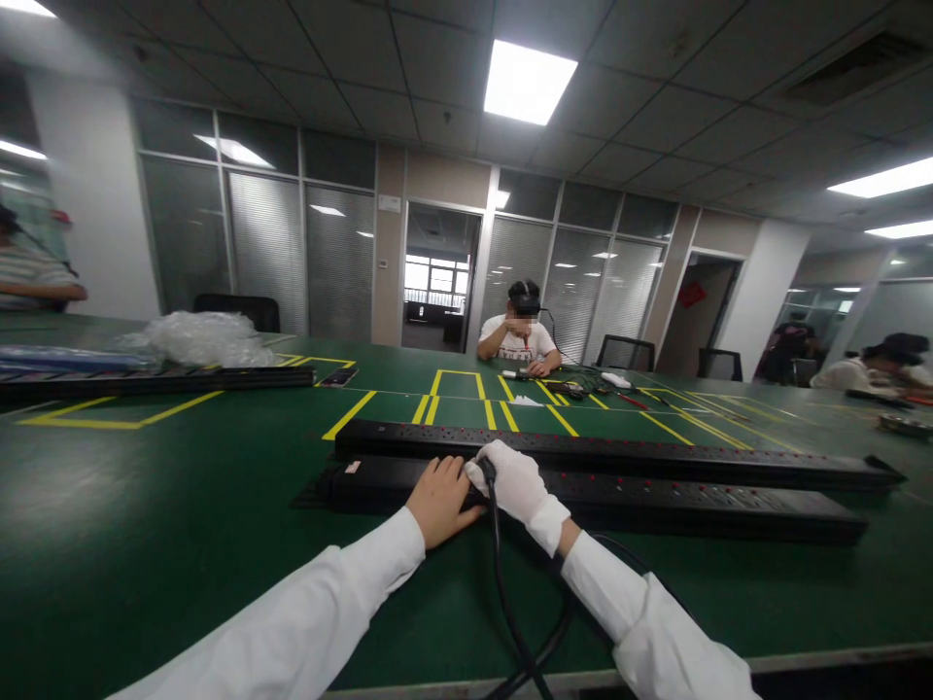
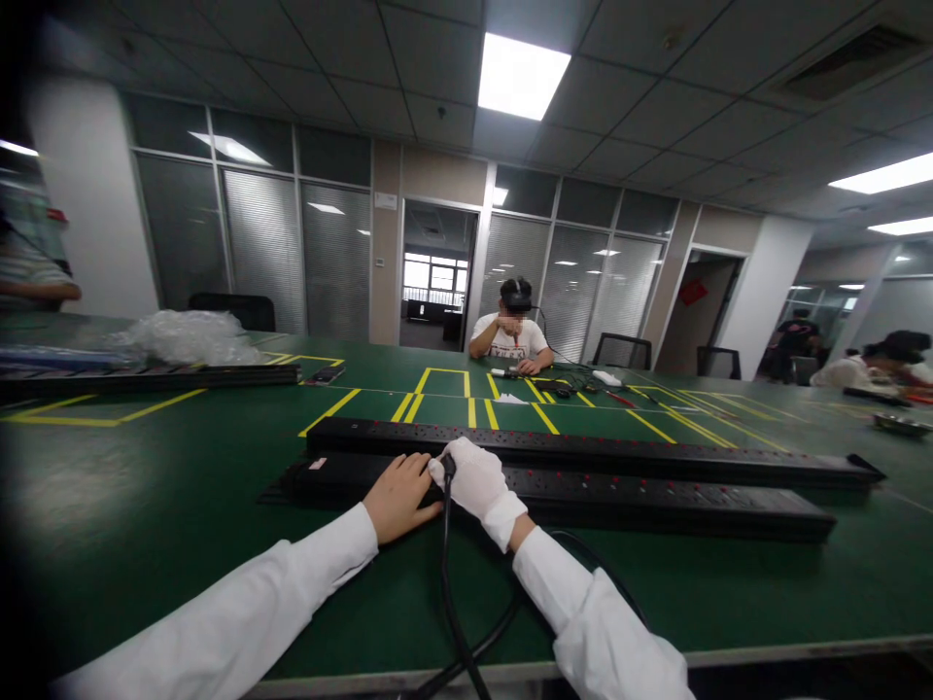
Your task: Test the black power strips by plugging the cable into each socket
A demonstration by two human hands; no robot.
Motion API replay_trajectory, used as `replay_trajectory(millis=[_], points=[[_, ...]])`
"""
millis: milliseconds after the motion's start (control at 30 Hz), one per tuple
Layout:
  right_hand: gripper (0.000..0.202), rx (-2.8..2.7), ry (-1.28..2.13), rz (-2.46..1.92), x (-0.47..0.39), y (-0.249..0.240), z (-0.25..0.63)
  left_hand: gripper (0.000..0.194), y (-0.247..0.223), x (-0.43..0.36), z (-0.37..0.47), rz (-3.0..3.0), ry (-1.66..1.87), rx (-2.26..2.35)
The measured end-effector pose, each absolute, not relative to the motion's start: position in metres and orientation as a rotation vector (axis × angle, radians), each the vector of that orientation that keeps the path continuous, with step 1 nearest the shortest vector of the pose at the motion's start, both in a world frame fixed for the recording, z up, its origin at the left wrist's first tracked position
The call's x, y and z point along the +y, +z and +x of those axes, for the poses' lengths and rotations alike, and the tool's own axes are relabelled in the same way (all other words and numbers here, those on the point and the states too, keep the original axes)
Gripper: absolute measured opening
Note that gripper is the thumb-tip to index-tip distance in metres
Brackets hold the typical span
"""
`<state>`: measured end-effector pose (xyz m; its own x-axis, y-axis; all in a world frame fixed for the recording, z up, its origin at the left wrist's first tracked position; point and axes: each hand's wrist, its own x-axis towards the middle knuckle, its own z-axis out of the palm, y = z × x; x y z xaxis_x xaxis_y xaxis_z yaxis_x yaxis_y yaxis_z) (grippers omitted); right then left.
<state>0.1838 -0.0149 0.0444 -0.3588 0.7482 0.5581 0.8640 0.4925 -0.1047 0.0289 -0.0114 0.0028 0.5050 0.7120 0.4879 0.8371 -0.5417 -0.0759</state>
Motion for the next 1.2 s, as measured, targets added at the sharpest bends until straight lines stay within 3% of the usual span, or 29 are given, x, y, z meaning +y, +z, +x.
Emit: replay_trajectory(millis=[733, 1200], points=[[0.035, -2.232, -0.535, -1.541, -0.006, 0.041, 0.183, 0.052, 0.001, -0.009, 0.029, -2.443, -0.573, -1.275], [0.039, -2.254, -0.523, -1.589, -0.007, 0.043, 0.181, 0.051, 0.001, -0.01, 0.028, -2.431, -0.559, -1.276]])
